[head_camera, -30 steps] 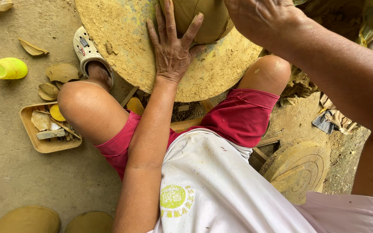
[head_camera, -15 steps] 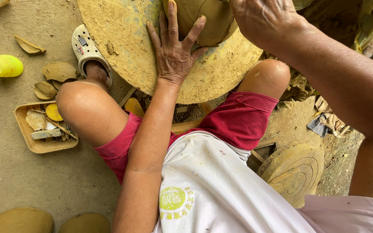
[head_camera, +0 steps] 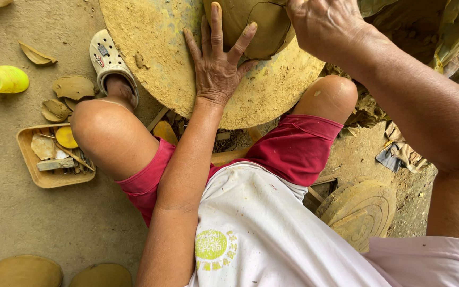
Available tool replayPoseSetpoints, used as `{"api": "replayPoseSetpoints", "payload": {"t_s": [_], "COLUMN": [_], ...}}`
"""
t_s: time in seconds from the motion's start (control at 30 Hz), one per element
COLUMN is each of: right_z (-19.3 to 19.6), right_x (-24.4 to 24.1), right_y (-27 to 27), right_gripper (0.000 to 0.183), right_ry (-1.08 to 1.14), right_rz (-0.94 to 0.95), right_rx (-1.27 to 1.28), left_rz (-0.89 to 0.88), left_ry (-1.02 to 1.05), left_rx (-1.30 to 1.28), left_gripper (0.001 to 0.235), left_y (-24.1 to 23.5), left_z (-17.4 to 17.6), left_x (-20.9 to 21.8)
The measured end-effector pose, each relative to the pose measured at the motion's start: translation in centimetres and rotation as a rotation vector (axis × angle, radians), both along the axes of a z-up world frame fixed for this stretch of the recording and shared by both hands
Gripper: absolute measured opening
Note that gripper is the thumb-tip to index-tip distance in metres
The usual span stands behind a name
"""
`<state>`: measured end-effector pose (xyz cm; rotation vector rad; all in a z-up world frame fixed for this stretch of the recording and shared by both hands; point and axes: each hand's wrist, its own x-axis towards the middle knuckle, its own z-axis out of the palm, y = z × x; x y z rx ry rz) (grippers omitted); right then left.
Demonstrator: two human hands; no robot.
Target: The person carves a face into a clay vessel using a small tool, scraping out the mouth area and smoothing the edges by hand.
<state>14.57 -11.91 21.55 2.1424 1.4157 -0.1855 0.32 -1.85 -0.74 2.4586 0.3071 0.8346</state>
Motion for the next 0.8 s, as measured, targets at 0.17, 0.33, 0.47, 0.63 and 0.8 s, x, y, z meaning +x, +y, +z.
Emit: {"api": "replayPoseSetpoints", "payload": {"t_s": [0.17, 0.33, 0.47, 0.63, 0.8], "right_z": [0.5, 1.7, 3.5, 7.1, 5.7], "right_x": [-0.6, -1.6, -2.3, -2.8, -2.4], "right_y": [0.0, 0.3, 0.4, -0.3, -0.7], "right_gripper": [0.037, 0.036, 0.037, 0.023, 0.030], "right_ry": [0.067, -0.002, -0.025, 0.001, 0.608], "right_rz": [-0.135, -0.140, -0.180, -0.101, -0.921], "right_rx": [-0.044, -0.048, -0.145, 0.027, 0.321], "left_rz": [0.000, 0.007, 0.007, 0.033, 0.081], "left_ry": [0.008, 0.029, 0.011, 0.032, -0.025], "left_rx": [0.007, 0.006, -0.025, -0.023, -0.100], "left_gripper": [0.113, 0.110, 0.108, 0.100, 0.086], "left_y": [-0.4, -0.2, -0.5, -1.7, -2.5], "left_z": [-0.2, 0.4, 0.5, 0.8, 0.4], "left_x": [-0.3, -0.1, -0.3, -0.6, -0.3]}}
